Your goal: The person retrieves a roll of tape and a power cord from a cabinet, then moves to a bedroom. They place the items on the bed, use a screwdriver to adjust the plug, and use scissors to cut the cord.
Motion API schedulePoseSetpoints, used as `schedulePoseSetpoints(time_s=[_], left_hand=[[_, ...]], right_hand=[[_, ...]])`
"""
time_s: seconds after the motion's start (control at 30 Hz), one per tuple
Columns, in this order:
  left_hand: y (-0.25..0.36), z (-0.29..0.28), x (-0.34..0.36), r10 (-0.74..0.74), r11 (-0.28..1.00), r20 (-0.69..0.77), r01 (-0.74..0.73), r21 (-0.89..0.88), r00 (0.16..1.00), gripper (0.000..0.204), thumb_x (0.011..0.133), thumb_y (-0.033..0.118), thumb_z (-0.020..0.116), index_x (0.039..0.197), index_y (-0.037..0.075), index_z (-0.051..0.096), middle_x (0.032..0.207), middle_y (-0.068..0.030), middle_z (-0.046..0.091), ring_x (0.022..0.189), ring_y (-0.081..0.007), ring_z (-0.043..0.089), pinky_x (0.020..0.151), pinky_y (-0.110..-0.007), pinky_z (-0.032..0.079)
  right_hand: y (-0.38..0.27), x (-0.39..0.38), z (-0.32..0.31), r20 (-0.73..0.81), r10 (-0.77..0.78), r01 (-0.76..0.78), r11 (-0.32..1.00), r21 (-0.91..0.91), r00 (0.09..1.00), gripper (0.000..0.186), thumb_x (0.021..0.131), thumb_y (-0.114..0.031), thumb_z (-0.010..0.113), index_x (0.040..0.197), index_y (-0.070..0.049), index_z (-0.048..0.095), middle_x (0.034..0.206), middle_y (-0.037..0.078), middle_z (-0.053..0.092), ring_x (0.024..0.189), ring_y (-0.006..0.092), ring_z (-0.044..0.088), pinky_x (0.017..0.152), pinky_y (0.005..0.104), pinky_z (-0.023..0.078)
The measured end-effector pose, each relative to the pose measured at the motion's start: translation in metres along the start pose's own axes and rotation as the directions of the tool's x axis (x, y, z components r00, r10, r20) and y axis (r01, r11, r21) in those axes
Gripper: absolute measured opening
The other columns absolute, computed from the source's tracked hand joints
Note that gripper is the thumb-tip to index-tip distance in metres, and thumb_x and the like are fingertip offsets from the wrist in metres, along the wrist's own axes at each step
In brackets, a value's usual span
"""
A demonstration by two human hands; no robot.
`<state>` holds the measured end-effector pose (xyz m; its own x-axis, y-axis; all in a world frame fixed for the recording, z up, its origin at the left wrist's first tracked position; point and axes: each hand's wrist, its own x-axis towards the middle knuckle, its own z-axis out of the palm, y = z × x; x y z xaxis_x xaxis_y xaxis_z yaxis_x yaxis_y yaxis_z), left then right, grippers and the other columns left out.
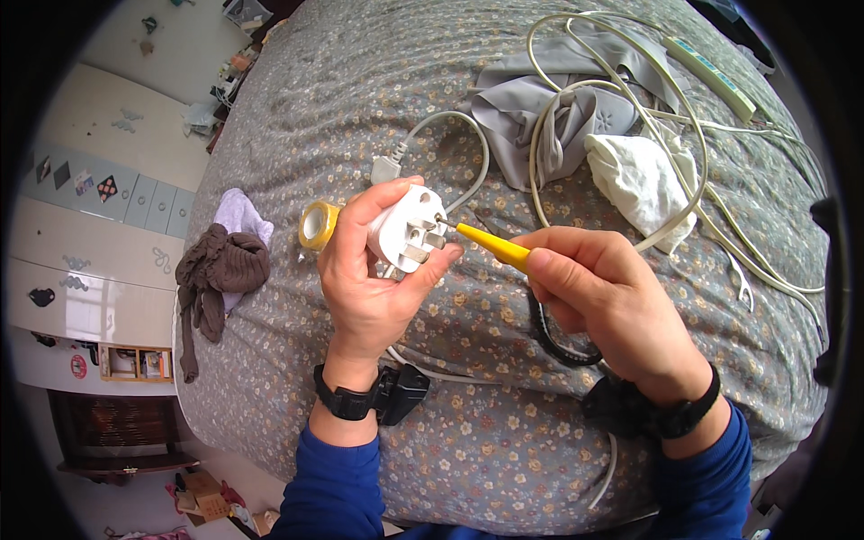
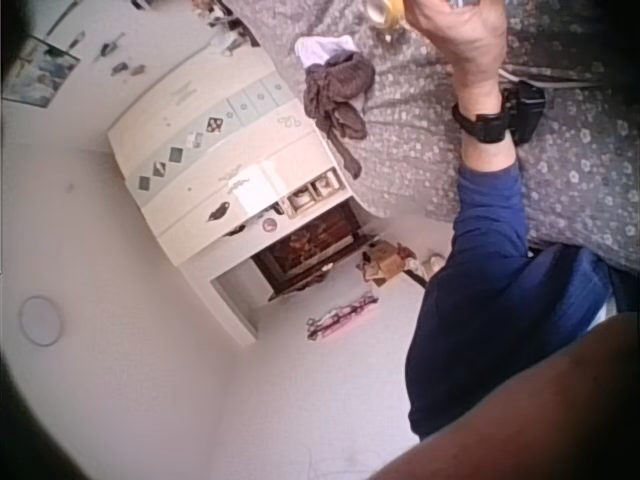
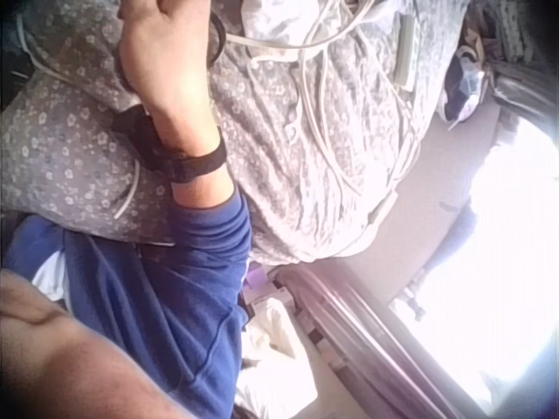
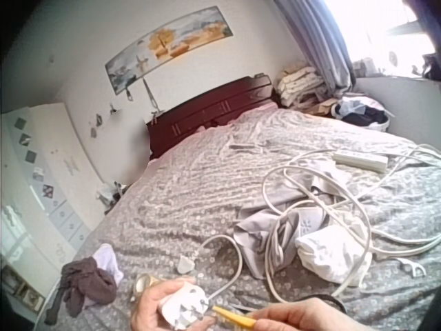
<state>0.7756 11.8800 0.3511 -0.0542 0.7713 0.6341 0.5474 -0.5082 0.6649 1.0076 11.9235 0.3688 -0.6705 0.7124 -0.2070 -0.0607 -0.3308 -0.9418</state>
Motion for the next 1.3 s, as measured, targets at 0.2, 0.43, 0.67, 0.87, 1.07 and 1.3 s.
schedulePoseSetpoints(time_s=[0.2, 0.43, 0.67, 0.87, 1.07, 1.3], left_hand=[[0.002, -0.001, 0.000, -0.014, 1.000, -0.004, 0.014, 0.006, 1.000, 0.060, 0.071, 0.001, 0.085, 0.123, 0.002, 0.056, 0.121, -0.0142, 0.066, 0.101, -0.0175, 0.067, 0.088, -0.031, 0.055], [0.002, 0.001, 0.000, -0.016, 0.999, -0.023, 0.016, 0.031, 1.000, 0.061, 0.071, 0.002, 0.086, 0.124, 0.003, 0.056, 0.118, -0.0130, 0.067, 0.099, -0.0169, 0.067, 0.086, -0.030, 0.056], [0.001, 0.003, -0.002, -0.024, 0.996, -0.017, 0.025, 0.084, 1.000, 0.062, 0.069, 0.002, 0.087, 0.124, 0.003, 0.058, 0.112, -0.0100, 0.067, 0.097, -0.0164, 0.067, 0.083, -0.029, 0.055], [0.000, 0.003, 0.000, 0.026, 0.995, -0.036, -0.023, 0.097, 0.999, 0.062, 0.068, 0.002, 0.088, 0.122, 0.003, 0.058, 0.115, -0.0113, 0.066, 0.098, -0.0178, 0.067, 0.083, -0.030, 0.055], [0.000, 0.002, 0.000, 0.031, 0.997, -0.039, -0.028, 0.065, 0.999, 0.061, 0.068, 0.002, 0.088, 0.122, 0.003, 0.058, 0.118, -0.0129, 0.066, 0.100, -0.0190, 0.067, 0.085, -0.031, 0.055], [-0.002, 0.003, -0.001, 0.012, 0.998, -0.029, -0.010, 0.062, 1.000, 0.060, 0.068, 0.003, 0.088, 0.121, 0.003, 0.059, 0.116, -0.0135, 0.067, 0.100, -0.0201, 0.067, 0.086, -0.032, 0.055]], right_hand=[[0.006, 0.002, 0.004, -0.047, -0.213, 0.208, 0.974, -0.090, 0.976, 0.022, 0.097, -0.012, 0.061, 0.109, 0.007, 0.064, 0.075, -0.003, 0.057, 0.063, 0.0026, 0.044, 0.052, 0.0221, 0.035], [0.004, -0.001, 0.008, -0.077, -0.245, 0.223, 0.949, -0.223, 0.966, 0.020, 0.096, -0.010, 0.061, 0.106, 0.008, 0.064, 0.076, 0.002, 0.059, 0.065, 0.0055, 0.046, 0.055, 0.0243, 0.039], [0.006, -0.003, 0.013, -0.071, -0.576, 0.398, 0.643, -0.654, 0.814, 0.025, 0.085, 0.000, 0.067, 0.110, 0.003, 0.065, 0.078, 0.012, 0.052, 0.063, 0.0216, 0.051, 0.058, 0.0336, 0.041], [0.009, -0.004, 0.017, -0.030, -0.645, 0.407, 0.517, -0.754, 0.764, 0.027, 0.084, 0.001, 0.067, 0.110, 0.002, 0.065, 0.080, 0.014, 0.052, 0.063, 0.0291, 0.054, 0.056, 0.0365, 0.043], [0.011, -0.002, 0.018, 0.080, -0.695, 0.406, 0.319, -0.856, 0.714, 0.029, 0.086, -0.013, 0.069, 0.111, 0.000, 0.061, 0.083, 0.012, 0.055, 0.059, 0.0316, 0.062, 0.050, 0.0406, 0.051], [0.014, -0.002, 0.019, 0.044, -0.667, 0.381, 0.369, -0.848, 0.744, 0.025, 0.088, -0.013, 0.067, 0.108, 0.001, 0.061, 0.081, 0.013, 0.057, 0.060, 0.0328, 0.063, 0.051, 0.0421, 0.051]])
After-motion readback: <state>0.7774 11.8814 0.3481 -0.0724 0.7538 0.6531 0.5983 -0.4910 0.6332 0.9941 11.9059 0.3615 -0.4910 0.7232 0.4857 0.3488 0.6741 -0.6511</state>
